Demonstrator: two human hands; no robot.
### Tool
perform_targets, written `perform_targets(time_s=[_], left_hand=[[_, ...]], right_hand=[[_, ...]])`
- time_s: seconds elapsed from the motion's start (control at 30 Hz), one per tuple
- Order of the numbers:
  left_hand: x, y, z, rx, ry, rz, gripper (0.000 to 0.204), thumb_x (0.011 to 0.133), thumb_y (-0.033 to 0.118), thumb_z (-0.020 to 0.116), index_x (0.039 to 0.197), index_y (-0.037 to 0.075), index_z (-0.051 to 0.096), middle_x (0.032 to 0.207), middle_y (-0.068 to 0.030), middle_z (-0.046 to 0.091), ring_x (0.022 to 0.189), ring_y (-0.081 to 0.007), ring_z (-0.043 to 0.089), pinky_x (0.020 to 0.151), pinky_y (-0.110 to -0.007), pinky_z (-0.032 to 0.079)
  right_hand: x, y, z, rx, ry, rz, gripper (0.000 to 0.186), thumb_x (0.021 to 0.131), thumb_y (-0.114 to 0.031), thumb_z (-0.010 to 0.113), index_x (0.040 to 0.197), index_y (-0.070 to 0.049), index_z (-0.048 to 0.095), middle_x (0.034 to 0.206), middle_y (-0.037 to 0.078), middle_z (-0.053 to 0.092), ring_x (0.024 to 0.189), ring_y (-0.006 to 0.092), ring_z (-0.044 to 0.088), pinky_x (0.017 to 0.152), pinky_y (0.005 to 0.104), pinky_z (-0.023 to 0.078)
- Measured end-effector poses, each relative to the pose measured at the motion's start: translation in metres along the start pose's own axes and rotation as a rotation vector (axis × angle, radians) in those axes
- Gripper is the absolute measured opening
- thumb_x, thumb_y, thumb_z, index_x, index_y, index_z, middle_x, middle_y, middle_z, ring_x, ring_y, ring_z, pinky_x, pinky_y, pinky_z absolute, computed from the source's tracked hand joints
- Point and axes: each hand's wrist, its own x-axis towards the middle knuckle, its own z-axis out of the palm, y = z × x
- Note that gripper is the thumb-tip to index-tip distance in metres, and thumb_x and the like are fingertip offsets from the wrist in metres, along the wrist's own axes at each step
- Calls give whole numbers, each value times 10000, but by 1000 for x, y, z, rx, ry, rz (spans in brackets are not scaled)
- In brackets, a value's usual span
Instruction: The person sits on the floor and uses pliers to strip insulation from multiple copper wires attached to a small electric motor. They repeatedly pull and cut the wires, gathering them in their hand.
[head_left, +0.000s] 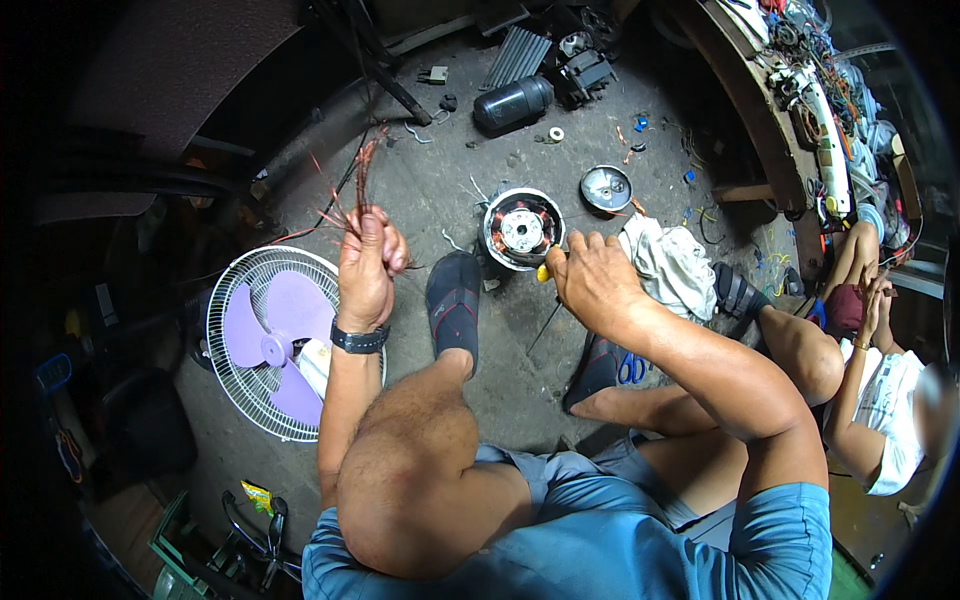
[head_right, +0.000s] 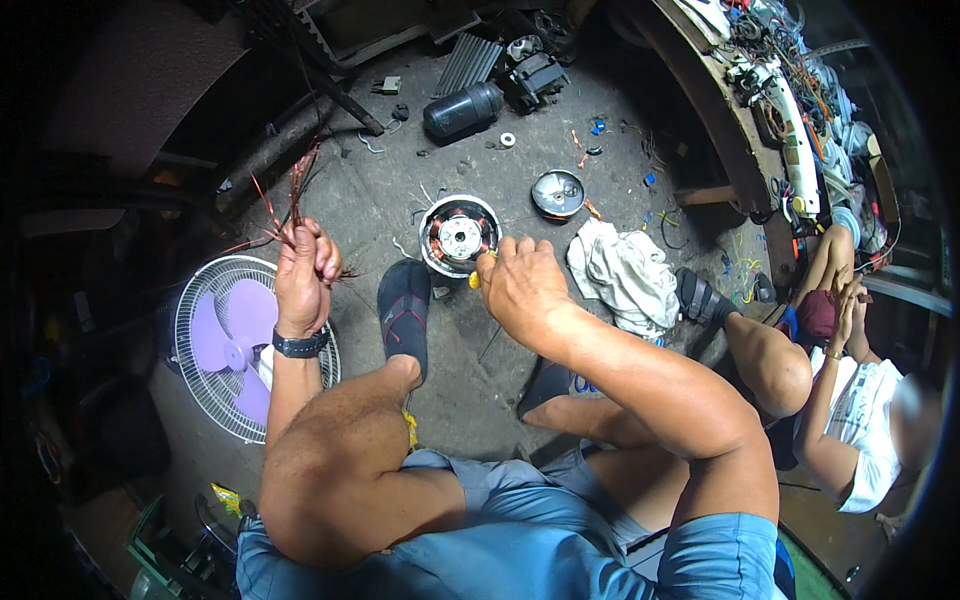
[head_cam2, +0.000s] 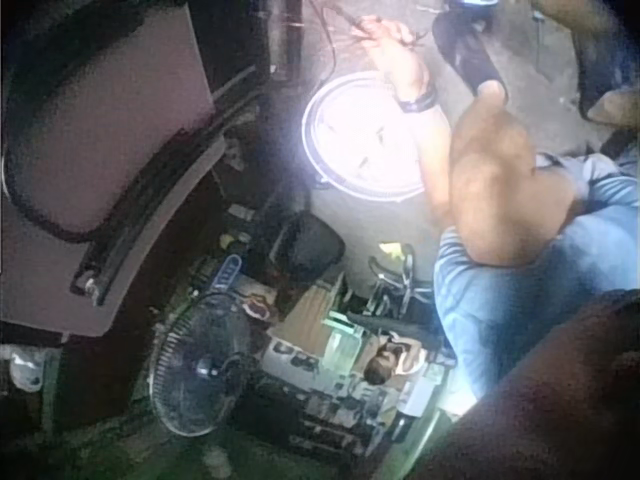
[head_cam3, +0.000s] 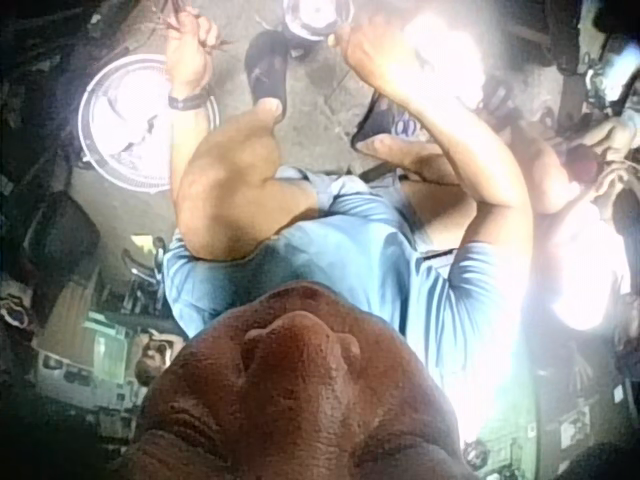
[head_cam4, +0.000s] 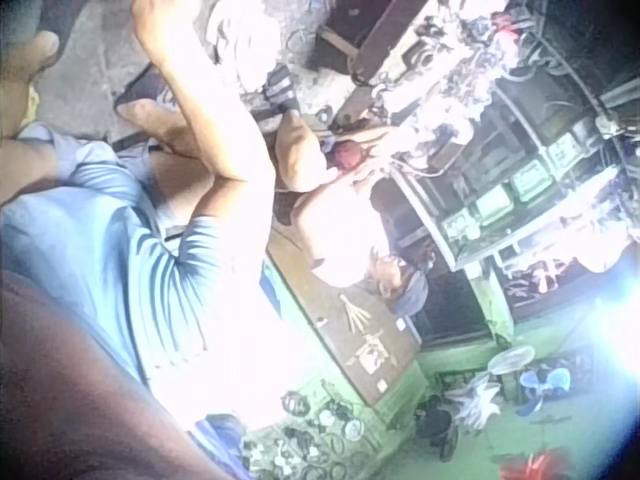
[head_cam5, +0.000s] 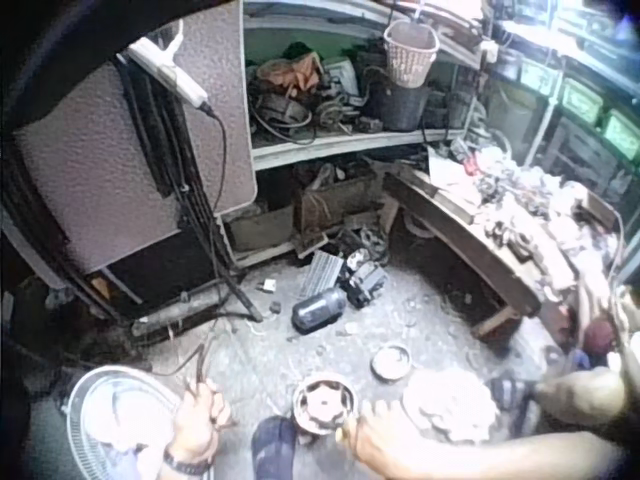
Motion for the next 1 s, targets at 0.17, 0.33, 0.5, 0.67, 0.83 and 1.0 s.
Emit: perform_targets(time_s=[0.17,0.33,0.5,0.67,0.83,1.0], left_hand=[[2,-19,13,96,-90,-46,218,1114,351,479,1111,138,527,749,21,448,622,-70,426,554,-215,371],[7,-44,19,219,-136,-69,181,1105,330,514,1107,149,501,913,-8,655,715,-33,478,580,-177,389],[13,-62,51,308,-381,136,183,1090,182,543,1236,74,520,1160,-23,677,983,-107,612,924,-265,486],[11,-44,74,391,-514,-86,221,1093,260,546,1115,68,652,882,21,648,794,-90,597,785,-251,481],[22,9,46,7,-203,55,259,1103,302,521,1060,87,659,666,53,480,580,-50,393,573,-235,329],[25,46,10,164,-57,263,309,1117,294,489,1024,35,630,650,4,509,702,-126,542,767,-283,437]], right_hand=[[3,4,3,49,2,9,255,1017,-202,483,1126,-58,663,1025,167,669,942,313,680,776,422,544],[-10,10,-4,143,-4,12,228,991,-174,504,1117,-40,638,1009,197,668,910,349,709,745,431,584],[-39,9,-62,230,84,12,177,940,-112,559,1091,-28,597,972,191,647,898,367,704,730,465,578],[-48,7,-111,231,251,32,198,903,-125,642,1069,-31,587,967,194,632,901,386,688,752,490,567],[-60,14,-130,311,370,37,214,882,-156,700,1036,-43,603,972,190,625,943,390,660,820,491,530],[-42,19,-48,52,110,73,154,972,-174,574,1075,-70,621,1035,141,640,1004,325,639,831,464,498]])
